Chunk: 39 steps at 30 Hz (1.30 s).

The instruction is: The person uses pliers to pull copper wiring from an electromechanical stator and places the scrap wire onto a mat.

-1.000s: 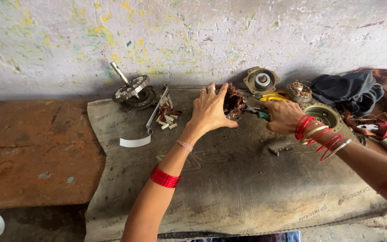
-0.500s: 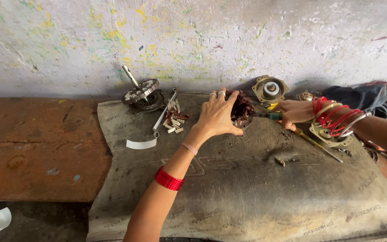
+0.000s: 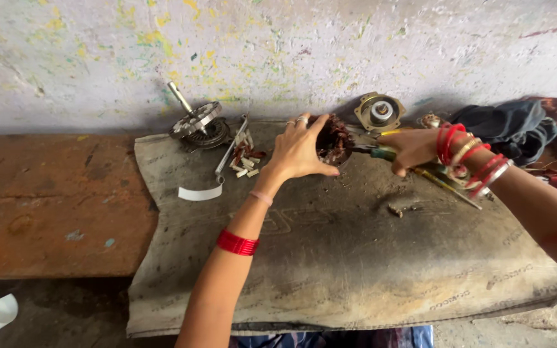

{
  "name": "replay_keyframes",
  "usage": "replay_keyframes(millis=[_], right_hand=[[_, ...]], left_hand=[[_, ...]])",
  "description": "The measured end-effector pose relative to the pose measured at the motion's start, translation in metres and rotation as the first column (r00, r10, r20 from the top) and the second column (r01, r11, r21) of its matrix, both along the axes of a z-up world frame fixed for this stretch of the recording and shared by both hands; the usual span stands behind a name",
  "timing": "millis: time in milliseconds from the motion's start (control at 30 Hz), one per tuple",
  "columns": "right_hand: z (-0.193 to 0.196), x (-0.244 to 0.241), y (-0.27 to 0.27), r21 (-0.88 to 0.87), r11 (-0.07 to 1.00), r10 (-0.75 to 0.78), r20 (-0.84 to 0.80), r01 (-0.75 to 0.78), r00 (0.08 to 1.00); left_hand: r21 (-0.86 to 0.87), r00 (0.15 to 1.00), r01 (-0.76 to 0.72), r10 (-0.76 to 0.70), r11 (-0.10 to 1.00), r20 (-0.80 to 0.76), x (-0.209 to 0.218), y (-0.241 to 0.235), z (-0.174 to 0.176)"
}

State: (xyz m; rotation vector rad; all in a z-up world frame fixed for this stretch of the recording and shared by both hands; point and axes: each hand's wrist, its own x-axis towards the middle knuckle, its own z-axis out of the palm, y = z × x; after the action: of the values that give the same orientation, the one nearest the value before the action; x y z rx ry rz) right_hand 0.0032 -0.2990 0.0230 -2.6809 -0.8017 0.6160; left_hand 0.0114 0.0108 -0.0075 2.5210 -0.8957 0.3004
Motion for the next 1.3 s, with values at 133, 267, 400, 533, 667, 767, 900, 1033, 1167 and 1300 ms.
replay_keyframes(millis=[133,267,400,533,667,767,900,1033,1167,1300], right_hand=[[0.011,-0.045,0.032,-0.443,0.821,-0.313,0.180,0.361,0.933],[0.012,-0.073,0.048,-0.514,0.683,-0.275,0.478,0.520,0.834],[-0.003,-0.090,0.054,-0.322,0.768,-0.094,0.799,0.554,0.594],[-0.011,-0.091,0.055,-0.288,0.748,-0.182,0.778,0.599,0.602],[-0.012,-0.088,0.054,-0.163,0.769,-0.383,0.656,0.618,0.650],[-0.012,-0.088,0.052,-0.113,0.792,-0.396,0.654,0.600,0.645],[-0.012,-0.090,0.053,-0.079,0.827,-0.362,0.682,0.556,0.635],[-0.011,-0.090,0.055,-0.150,0.791,-0.374,0.648,0.593,0.663],[-0.007,-0.090,0.056,-0.192,0.761,-0.391,0.627,0.620,0.673],[-0.007,-0.088,0.057,-0.239,0.718,-0.403,0.623,0.654,0.670]], left_hand=[[-0.005,1.000,-0.002,0.002,1.000,0.006,-0.002,0.002,0.002],[-0.004,1.000,0.003,-0.003,1.000,-0.017,-0.003,0.002,0.003],[-0.008,1.000,0.009,-0.010,1.000,-0.019,-0.001,0.004,0.001],[0.005,1.000,0.016,-0.016,1.000,0.000,0.001,0.002,-0.001],[0.019,1.000,0.008,-0.007,1.000,-0.030,0.002,0.002,-0.001],[0.019,0.999,0.006,-0.005,1.000,-0.034,0.001,0.002,0.000],[0.010,1.000,0.013,-0.013,1.000,-0.015,0.001,0.003,0.002],[0.024,0.999,0.004,-0.003,1.000,-0.035,0.001,0.002,0.000],[0.023,1.000,0.005,-0.005,1.000,-0.024,0.001,0.002,0.002],[0.010,1.000,0.007,-0.007,1.000,-0.028,-0.001,0.002,0.001]])
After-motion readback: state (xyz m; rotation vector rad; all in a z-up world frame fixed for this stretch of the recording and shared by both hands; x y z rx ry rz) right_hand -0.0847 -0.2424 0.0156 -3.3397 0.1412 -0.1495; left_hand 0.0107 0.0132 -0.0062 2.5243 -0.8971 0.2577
